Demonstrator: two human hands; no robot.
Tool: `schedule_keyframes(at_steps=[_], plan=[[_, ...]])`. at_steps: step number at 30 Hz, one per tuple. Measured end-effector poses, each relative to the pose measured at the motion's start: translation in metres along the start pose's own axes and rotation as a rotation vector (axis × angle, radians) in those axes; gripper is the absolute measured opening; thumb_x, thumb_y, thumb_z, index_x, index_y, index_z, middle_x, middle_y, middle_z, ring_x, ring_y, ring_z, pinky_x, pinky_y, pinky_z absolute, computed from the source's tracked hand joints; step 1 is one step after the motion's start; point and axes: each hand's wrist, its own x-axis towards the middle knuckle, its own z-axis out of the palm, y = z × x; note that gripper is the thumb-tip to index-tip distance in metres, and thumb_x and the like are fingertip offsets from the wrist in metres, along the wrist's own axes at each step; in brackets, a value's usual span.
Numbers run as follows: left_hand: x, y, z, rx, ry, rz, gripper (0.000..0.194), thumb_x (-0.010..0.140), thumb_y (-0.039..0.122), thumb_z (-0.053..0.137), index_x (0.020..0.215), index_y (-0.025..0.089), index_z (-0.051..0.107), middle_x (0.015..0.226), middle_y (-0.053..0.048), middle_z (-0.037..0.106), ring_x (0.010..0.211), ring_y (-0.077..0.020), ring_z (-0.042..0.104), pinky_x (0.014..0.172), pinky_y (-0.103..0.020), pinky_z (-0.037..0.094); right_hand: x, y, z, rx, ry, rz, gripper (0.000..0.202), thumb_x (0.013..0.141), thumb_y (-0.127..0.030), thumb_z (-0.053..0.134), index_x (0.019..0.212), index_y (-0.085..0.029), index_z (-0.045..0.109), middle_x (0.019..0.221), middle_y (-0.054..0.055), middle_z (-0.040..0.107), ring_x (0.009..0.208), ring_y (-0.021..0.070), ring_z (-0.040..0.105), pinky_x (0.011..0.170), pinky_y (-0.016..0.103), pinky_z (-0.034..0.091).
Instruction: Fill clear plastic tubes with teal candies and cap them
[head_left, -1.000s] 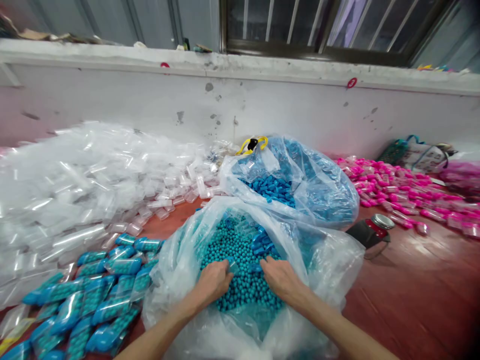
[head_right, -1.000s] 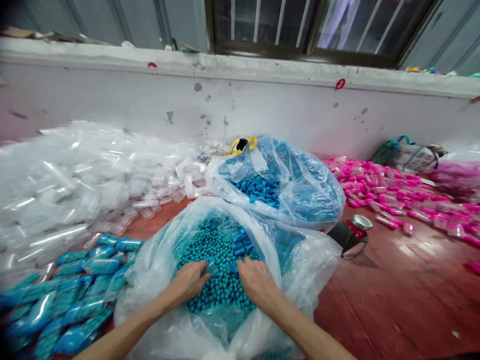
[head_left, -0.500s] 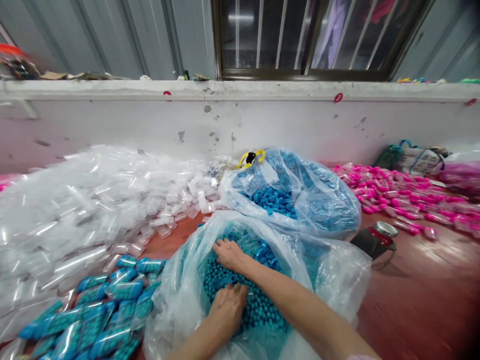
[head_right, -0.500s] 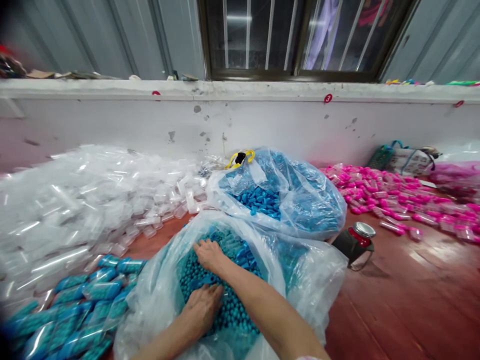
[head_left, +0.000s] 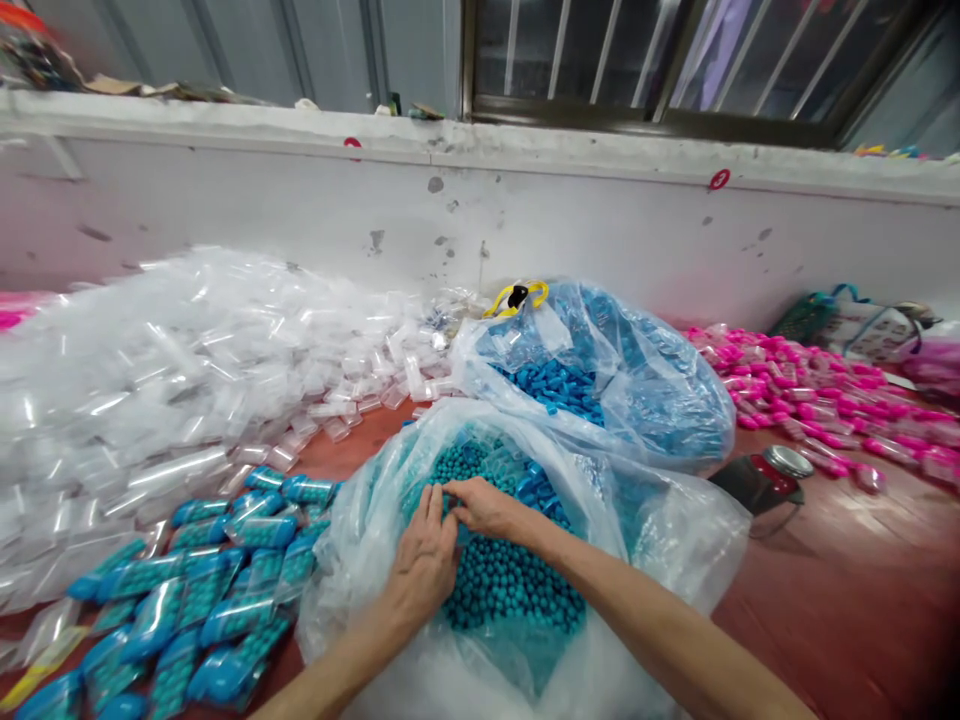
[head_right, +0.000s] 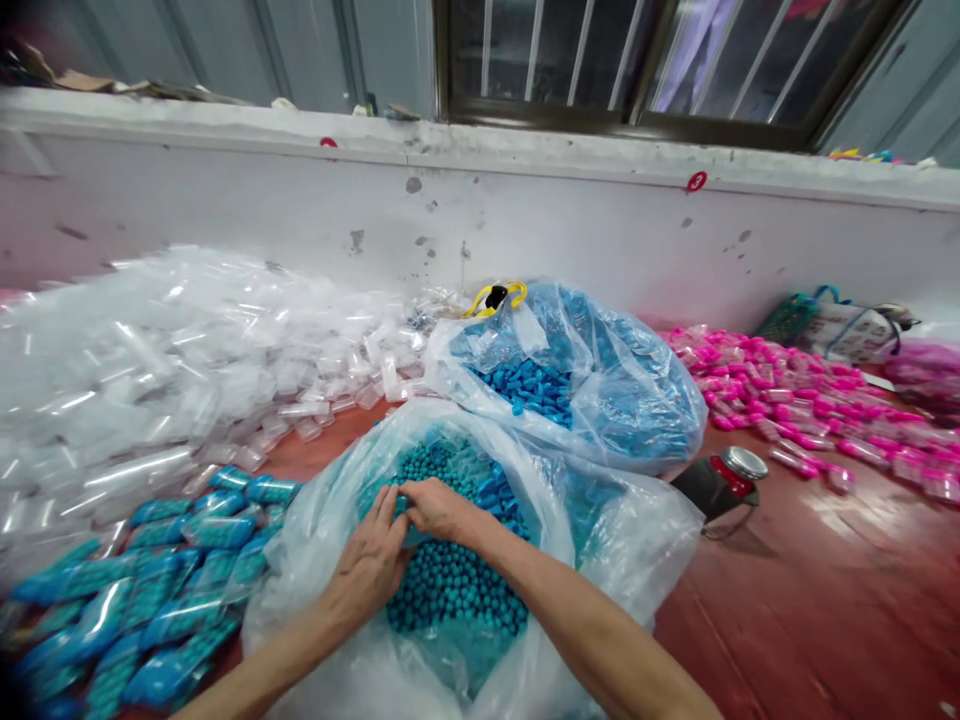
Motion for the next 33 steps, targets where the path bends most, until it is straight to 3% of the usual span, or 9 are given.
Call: schedule_keyframes(at_steps=[3, 6, 10, 14, 19, 22, 26, 29, 33], plan=[[0.007, 0.0, -0.014, -0.05, -0.023, 0.007, 0.024, 0.073, 0.008, 0.041, 0.093, 0.015, 0.052, 0.115, -0.013, 0.052, 0.113, -0.0284, 0.045, 0.089, -0.043, 0.042, -0.004, -0.006, -0.003, 0.344, 0.029, 0.024, 0.023, 0.075, -0.011, 0.047, 0.091, -0.015, 0.062, 0.088, 0.001, 0.066, 0.08, 0.0156, 0.058, 0.069, 0.024, 0.043], [0.011, 0.002, -0.02, -0.168, -0.036, -0.076, 0.02, 0.074, 0.007, 0.038, 0.088, 0.015, 0.049, 0.096, -0.011, 0.056, 0.096, -0.0249, 0.053, 0.08, -0.039, 0.045, -0.008, -0.005, -0.004, 0.603, 0.108, 0.155, 0.022, 0.077, -0.016, 0.046, 0.094, -0.015, 0.061, 0.078, -0.001, 0.065, 0.064, 0.0114, 0.055, 0.057, 0.021, 0.042], [0.013, -0.003, -0.018, -0.557, -0.089, -0.215, 0.038, 0.074, 0.015, 0.043, 0.111, 0.015, 0.034, 0.086, -0.005, 0.055, 0.076, -0.0188, 0.058, 0.068, -0.033, 0.048, -0.009, -0.01, -0.003, 0.789, 0.185, 0.293, 0.023, 0.076, -0.016, 0.049, 0.098, -0.015, 0.054, 0.061, -0.004, 0.057, 0.044, 0.0066, 0.043, 0.043, 0.018, 0.033], [0.013, -0.012, -0.021, -0.828, -0.163, -0.227, 0.062, 0.067, 0.011, 0.045, 0.124, 0.018, 0.023, 0.086, -0.001, 0.056, 0.073, -0.0155, 0.057, 0.068, -0.03, 0.048, -0.013, -0.023, 0.002, 0.856, 0.275, 0.213, 0.017, 0.071, -0.013, 0.053, 0.087, -0.017, 0.055, 0.067, -0.004, 0.057, 0.058, 0.0082, 0.051, 0.049, 0.017, 0.038], [0.008, -0.012, -0.027, -0.845, -0.21, -0.176, 0.048, 0.064, 0.007, 0.045, 0.111, 0.017, 0.041, 0.093, -0.003, 0.058, 0.082, -0.0156, 0.056, 0.072, -0.028, 0.047, -0.024, -0.025, 0.01, 1.029, 0.203, 0.19, 0.019, 0.073, -0.015, 0.051, 0.091, -0.017, 0.055, 0.083, -0.001, 0.062, 0.074, 0.0121, 0.058, 0.06, 0.021, 0.045], [-0.003, -0.009, -0.017, -0.503, -0.198, -0.181, 0.042, 0.068, 0.003, 0.038, 0.107, 0.015, 0.045, 0.099, -0.007, 0.059, 0.093, -0.0189, 0.055, 0.08, -0.032, 0.044, -0.023, -0.016, 0.017, 0.813, 0.163, 0.23, 0.02, 0.079, -0.018, 0.046, 0.098, -0.018, 0.054, 0.085, 0.0, 0.063, 0.071, 0.0125, 0.058, 0.061, 0.024, 0.046], [-0.024, -0.01, 0.012, -0.031, -0.228, -0.173, 0.049, 0.075, 0.001, 0.032, 0.12, 0.016, 0.044, 0.122, -0.013, 0.05, 0.114, -0.0253, 0.045, 0.094, -0.039, 0.036, -0.02, -0.005, 0.029, 0.009, 0.11, 0.091, 0.018, 0.08, -0.014, 0.047, 0.094, -0.016, 0.058, 0.093, 0.005, 0.061, 0.086, 0.0173, 0.055, 0.073, 0.028, 0.043], [-0.032, -0.011, 0.024, 0.087, -0.304, -0.093, 0.055, 0.077, 0.001, 0.027, 0.128, 0.019, 0.04, 0.13, -0.012, 0.045, 0.118, -0.0267, 0.042, 0.096, -0.042, 0.033, -0.029, 0.0, 0.034, -0.338, -0.031, 0.015, 0.017, 0.084, -0.014, 0.041, 0.089, -0.016, 0.057, 0.089, 0.006, 0.061, 0.081, 0.0175, 0.056, 0.067, 0.027, 0.042], [-0.023, -0.002, 0.018, 0.074, -0.417, 0.015, 0.056, 0.077, 0.008, 0.033, 0.132, 0.014, 0.035, 0.131, -0.015, 0.044, 0.116, -0.031, 0.042, 0.096, -0.047, 0.031, -0.054, 0.005, 0.027, -0.498, -0.055, 0.055, 0.019, 0.086, -0.014, 0.037, 0.085, -0.018, 0.056, 0.08, 0.004, 0.059, 0.074, 0.0166, 0.056, 0.059, 0.025, 0.04]])
